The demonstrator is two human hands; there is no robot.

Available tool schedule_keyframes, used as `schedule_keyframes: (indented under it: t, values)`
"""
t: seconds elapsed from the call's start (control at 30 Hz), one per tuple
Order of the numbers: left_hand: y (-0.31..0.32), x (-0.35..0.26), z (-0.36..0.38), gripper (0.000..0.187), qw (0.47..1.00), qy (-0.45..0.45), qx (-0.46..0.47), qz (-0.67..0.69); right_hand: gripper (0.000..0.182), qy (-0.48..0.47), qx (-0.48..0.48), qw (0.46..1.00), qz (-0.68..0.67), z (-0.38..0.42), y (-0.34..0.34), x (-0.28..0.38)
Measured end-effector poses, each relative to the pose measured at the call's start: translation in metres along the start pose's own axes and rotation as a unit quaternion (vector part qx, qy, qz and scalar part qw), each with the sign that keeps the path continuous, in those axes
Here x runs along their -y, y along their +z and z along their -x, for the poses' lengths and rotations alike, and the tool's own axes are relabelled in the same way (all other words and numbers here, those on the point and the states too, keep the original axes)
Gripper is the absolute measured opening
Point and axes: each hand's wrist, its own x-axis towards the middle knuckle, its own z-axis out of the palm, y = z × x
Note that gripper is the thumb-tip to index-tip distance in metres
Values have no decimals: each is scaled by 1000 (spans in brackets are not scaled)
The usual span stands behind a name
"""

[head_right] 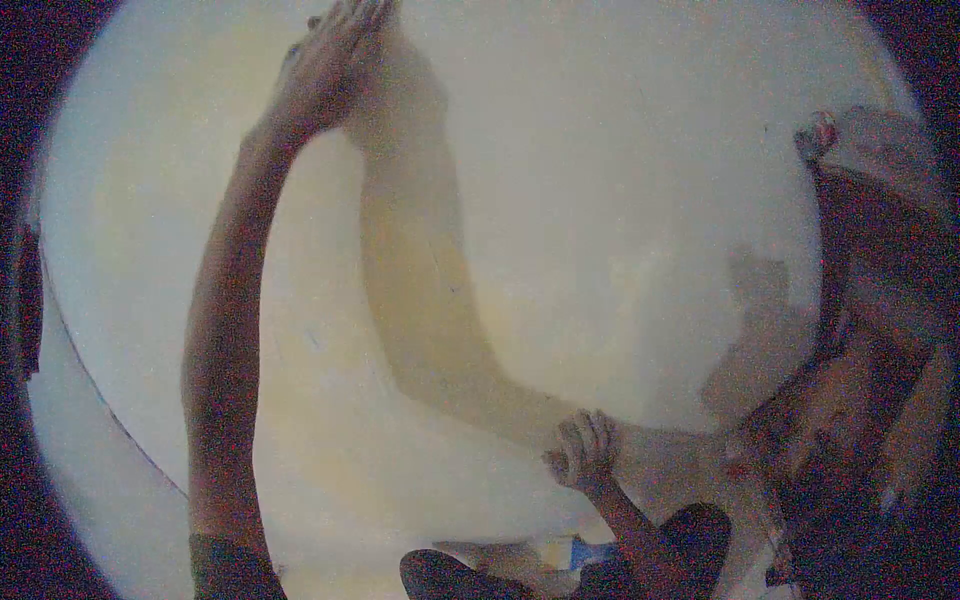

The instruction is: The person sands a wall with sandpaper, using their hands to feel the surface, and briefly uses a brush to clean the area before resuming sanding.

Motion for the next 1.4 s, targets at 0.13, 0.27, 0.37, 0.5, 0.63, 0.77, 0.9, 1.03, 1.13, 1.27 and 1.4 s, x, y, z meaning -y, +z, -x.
schedule_keyframes:
  t: [0.13,0.27,0.37,0.5,0.63,0.77,0.9,1.03,1.13,1.27,1.4]
  values:
    - [-27,14,117,61,999,-40,7,-22,61,5,-21,998,-53,5,32,65]
    - [-15,28,73,62,999,-25,25,-29,63,0,-48,999,-23,-33,30,55]
    - [0,35,-8,61,995,-34,98,8,64,4,-25,999,-20,-15,30,22]
    - [-18,-43,78,65,1000,-15,6,-14,61,4,-25,999,-29,-15,24,13]
    - [-3,-9,21,69,999,0,-15,-44,62,14,-22,1000,-4,-14,29,20]
    - [-9,-17,1,63,995,-83,58,23,62,15,7,1000,-25,5,24,19]
    - [-3,-47,39,73,999,-32,-20,-16,62,13,-32,998,-55,-13,28,27]
    - [-3,-3,-30,74,992,-95,56,58,64,9,-23,999,-38,-9,30,24]
    - [5,-21,26,71,999,6,-36,22,63,23,-20,999,-33,-9,32,36]
    - [-8,-19,54,68,998,-24,55,-24,63,23,-23,998,-47,-14,30,35]
    - [2,41,-6,61,999,-7,-11,45,63,0,-14,1000,-10,-12,28,32]
